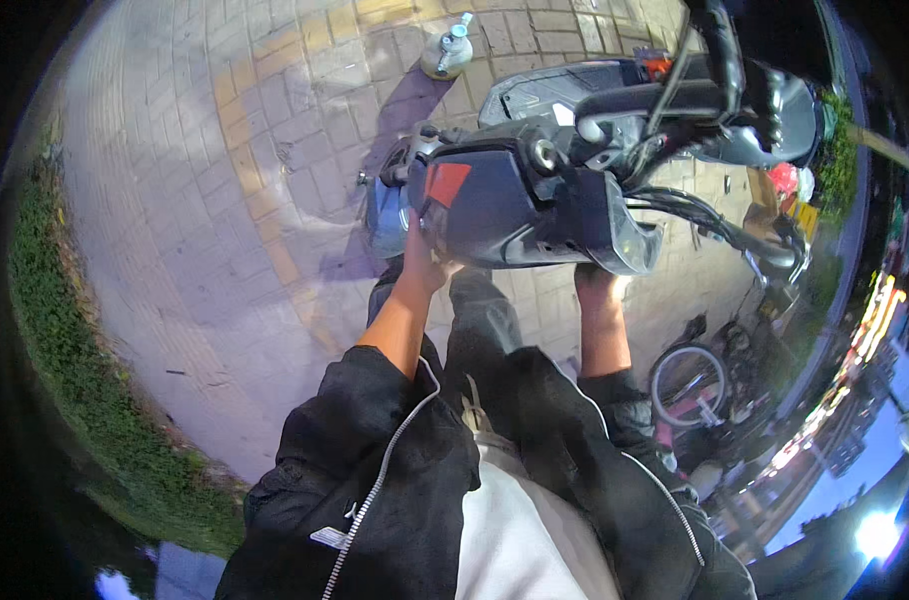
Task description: The person places a floor panel onto a scooter, aligns it, and then uses a screwdriver to secure screws into the front fairing and lower body panels.
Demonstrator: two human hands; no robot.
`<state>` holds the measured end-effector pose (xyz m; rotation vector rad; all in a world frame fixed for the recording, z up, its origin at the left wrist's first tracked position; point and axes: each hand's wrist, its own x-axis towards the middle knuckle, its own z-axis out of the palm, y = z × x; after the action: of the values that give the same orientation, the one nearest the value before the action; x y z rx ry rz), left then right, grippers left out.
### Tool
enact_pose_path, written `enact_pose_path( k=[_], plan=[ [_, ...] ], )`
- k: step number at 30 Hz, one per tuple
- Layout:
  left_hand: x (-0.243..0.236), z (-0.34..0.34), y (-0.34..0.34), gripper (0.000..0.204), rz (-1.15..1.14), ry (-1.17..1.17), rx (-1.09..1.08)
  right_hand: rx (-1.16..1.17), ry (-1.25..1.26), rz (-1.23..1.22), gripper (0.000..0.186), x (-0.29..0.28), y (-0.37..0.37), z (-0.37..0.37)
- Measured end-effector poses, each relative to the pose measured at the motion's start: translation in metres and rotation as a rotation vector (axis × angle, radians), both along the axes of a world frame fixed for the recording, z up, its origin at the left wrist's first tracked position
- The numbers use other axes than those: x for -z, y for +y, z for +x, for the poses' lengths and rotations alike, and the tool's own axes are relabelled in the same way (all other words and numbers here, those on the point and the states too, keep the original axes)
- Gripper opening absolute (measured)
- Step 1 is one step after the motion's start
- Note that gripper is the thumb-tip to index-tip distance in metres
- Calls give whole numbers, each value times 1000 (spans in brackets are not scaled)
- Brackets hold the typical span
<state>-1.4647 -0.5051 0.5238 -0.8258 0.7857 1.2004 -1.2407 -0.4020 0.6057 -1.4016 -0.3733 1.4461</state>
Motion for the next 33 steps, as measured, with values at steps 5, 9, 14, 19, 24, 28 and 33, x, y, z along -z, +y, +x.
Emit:
enact_pose_path(
  k=[5, 9, 14, 19, 24, 28, 33],
  plan=[
    [65, 6, -17, 73, 155, -3, -269, -57, -62, -71, 54, -97, 7, -24],
    [81, 1, -6, 73, 77, -148, -375, -321, -536, 209, 74, -127, -11, -19],
    [77, -4, -4, 74, 104, -165, -276, -693, -899, 196, 85, -139, 2, -29],
    [80, -8, 2, 78, -30, -88, -204, -696, -925, 220, 87, -139, 2, -32],
    [57, -11, 19, 83, -40, -105, -217, -708, -915, 255, 79, -140, 6, -33],
    [46, -12, 33, 70, -236, 105, -188, -663, -886, 208, 87, -144, 14, -40],
    [26, -13, 38, 56, 31, 662, -116, -612, -727, 222, 86, -143, 8, -39]
  ],
)
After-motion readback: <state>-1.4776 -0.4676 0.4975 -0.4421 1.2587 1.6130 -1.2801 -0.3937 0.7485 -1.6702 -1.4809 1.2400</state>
